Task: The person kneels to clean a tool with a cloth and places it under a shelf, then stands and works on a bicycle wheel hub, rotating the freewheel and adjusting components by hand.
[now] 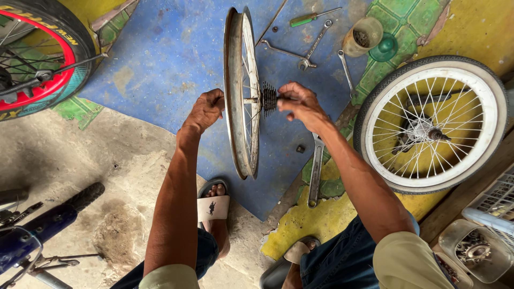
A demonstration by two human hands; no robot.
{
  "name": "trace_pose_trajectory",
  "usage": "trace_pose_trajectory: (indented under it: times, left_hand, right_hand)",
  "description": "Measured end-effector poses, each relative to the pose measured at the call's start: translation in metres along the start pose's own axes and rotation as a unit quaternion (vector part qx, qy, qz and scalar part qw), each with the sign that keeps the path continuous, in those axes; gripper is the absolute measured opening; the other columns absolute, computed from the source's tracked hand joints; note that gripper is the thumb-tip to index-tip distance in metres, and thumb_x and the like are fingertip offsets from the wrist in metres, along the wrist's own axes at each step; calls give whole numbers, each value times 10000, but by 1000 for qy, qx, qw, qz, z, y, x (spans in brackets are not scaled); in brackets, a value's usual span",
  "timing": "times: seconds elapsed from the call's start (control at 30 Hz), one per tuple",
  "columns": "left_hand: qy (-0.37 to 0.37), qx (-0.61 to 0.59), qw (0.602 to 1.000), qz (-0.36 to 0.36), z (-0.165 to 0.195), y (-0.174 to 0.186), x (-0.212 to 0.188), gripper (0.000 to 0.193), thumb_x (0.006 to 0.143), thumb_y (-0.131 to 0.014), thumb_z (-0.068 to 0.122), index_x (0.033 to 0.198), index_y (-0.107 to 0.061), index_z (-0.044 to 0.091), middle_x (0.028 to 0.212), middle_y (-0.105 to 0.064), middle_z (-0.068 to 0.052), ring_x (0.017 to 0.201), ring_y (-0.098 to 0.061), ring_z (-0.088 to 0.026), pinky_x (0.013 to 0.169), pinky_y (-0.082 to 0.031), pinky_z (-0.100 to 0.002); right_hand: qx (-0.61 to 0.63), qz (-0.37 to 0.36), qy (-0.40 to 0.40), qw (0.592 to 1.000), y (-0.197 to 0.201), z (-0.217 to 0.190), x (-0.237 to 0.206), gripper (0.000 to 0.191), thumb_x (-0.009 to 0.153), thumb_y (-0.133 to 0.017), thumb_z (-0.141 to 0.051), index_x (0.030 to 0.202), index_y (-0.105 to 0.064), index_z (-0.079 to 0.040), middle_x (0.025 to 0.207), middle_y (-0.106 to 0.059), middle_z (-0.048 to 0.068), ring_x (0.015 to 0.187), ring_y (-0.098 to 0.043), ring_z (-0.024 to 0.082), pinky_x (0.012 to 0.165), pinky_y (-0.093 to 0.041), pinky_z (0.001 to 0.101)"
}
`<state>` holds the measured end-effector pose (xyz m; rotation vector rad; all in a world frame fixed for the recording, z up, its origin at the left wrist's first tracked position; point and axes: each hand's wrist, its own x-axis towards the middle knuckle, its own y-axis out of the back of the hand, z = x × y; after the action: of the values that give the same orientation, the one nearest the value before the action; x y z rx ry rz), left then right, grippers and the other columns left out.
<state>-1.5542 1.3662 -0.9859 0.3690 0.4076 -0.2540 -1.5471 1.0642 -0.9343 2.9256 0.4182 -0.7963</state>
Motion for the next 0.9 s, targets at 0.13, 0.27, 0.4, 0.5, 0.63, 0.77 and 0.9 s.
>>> trace_pose_trajectory:
  times: [0.13, 0.27, 0.4, 0.5, 0.63, 0.77, 0.9]
  left_hand:
    - [-6, -10, 1000, 7, -2, -4, 1, 152, 1012, -560, 133, 894, -630, 67, 686, -518, -13, 634, -522, -130, 674, -569, -347]
    - [-16, -52, 998, 13, 1, -5, 2, 126, 980, -543, 144, 973, -658, 93, 705, -577, 11, 619, -539, -129, 623, -545, -364]
    - [-14, -12, 1000, 17, 6, -3, 0, 160, 1010, -585, 210, 956, -649, 74, 687, -570, 4, 624, -566, -124, 655, -549, -345]
    - [-6, -5, 1000, 20, 10, -5, 0, 196, 1022, -589, 220, 939, -662, 59, 678, -542, -7, 625, -538, -128, 664, -554, -340]
    - [-5, 0, 1000, 21, 14, -8, -2, 183, 1020, -580, 209, 944, -666, 66, 669, -535, -5, 619, -533, -129, 656, -542, -345]
    - [5, 5, 1000, 25, 18, -10, -4, 187, 1033, -582, 205, 945, -674, 68, 668, -503, -17, 619, -516, -133, 645, -517, -360]
    - [-1, 22, 999, 24, 21, -11, -5, 181, 1015, -577, 198, 928, -667, 68, 665, -547, 3, 615, -547, -119, 641, -540, -346]
  right_hand:
    - [-89, 11, 8, 996, -2, -4, -2, 174, 1045, -647, -160, 1107, -671, 1, 953, -708, 151, 709, -617, 176, 550, -532, 290]
    - [-69, 6, 85, 994, -1, -6, -5, 239, 882, -695, -84, 1109, -636, -41, 1005, -720, 49, 764, -690, 91, 539, -578, 266]
    - [-23, 0, -35, 999, 4, -6, -6, 201, 1070, -629, -213, 1114, -677, -22, 908, -707, 117, 705, -643, 132, 537, -549, 282]
    - [-60, -23, 58, 996, 5, -6, -6, 137, 1035, -673, -118, 1093, -694, 4, 907, -713, 126, 690, -616, 148, 537, -531, 297]
    - [-30, -32, 115, 992, 5, -7, -8, 172, 938, -685, -91, 1092, -619, -50, 957, -678, 50, 770, -645, 85, 565, -566, 256]
    - [-8, 5, -38, 999, 3, -7, -10, 190, 1058, -645, -204, 1077, -679, -18, 911, -707, 116, 701, -612, 169, 530, -535, 302]
    - [-31, -1, 88, 996, 0, -8, -14, 196, 934, -702, -94, 1104, -628, -30, 951, -698, 92, 734, -624, 157, 579, -580, 297]
